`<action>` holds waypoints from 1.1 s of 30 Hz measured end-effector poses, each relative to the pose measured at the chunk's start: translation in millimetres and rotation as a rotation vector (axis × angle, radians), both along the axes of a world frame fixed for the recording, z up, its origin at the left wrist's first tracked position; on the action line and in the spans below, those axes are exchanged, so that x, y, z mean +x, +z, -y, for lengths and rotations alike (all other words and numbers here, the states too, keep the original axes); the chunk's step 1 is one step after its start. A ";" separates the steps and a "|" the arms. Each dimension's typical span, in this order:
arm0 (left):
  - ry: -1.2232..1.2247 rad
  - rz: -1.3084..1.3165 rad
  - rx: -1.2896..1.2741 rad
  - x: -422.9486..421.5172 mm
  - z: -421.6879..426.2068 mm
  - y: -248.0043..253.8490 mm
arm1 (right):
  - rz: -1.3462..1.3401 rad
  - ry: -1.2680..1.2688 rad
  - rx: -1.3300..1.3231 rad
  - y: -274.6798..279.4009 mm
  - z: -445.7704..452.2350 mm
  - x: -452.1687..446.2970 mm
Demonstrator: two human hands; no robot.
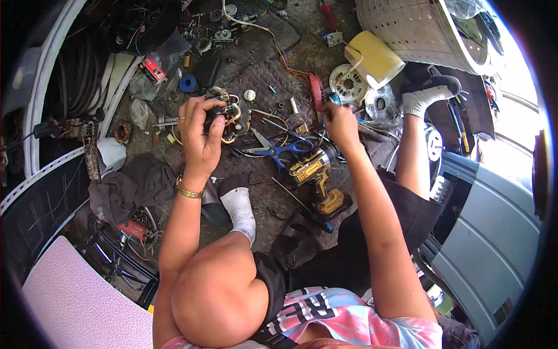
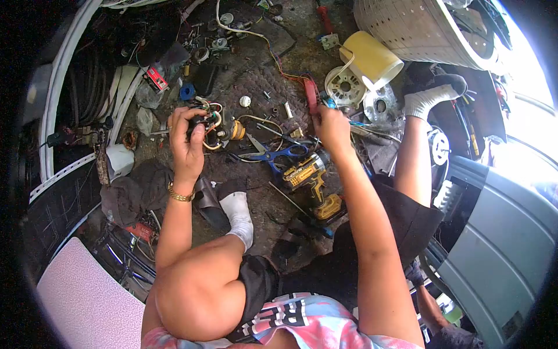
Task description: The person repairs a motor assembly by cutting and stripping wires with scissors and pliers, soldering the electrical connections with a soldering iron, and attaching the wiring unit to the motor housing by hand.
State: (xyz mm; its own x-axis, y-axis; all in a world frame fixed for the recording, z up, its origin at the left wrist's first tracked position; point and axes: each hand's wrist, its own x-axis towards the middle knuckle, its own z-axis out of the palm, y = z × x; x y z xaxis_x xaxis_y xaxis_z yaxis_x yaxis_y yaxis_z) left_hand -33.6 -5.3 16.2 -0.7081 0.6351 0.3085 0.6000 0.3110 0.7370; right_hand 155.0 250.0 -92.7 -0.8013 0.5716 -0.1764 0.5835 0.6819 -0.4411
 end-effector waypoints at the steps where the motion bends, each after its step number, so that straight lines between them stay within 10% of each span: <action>1: 0.013 -0.019 -0.034 1.3 -0.6 0.7 | -0.028 -0.003 -0.034 -1.1 7.8 0.6; 20: 0.019 0.124 0.109 -8.2 9.8 -4.7 | -0.547 0.435 -0.573 4.4 132.5 -99.4; 33: -0.134 0.814 0.007 -54.4 7.8 0.4 | -0.443 -0.185 -0.984 30.1 228.7 -88.9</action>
State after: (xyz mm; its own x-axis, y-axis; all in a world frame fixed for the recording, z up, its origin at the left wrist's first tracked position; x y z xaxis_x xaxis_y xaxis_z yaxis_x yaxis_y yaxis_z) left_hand -88.0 -13.1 16.6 -0.6302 0.7299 -0.2647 -0.0914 0.2688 0.9588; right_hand 66.1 21.3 -62.6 -0.8224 0.4567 -0.3391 0.2958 -0.1658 -0.9407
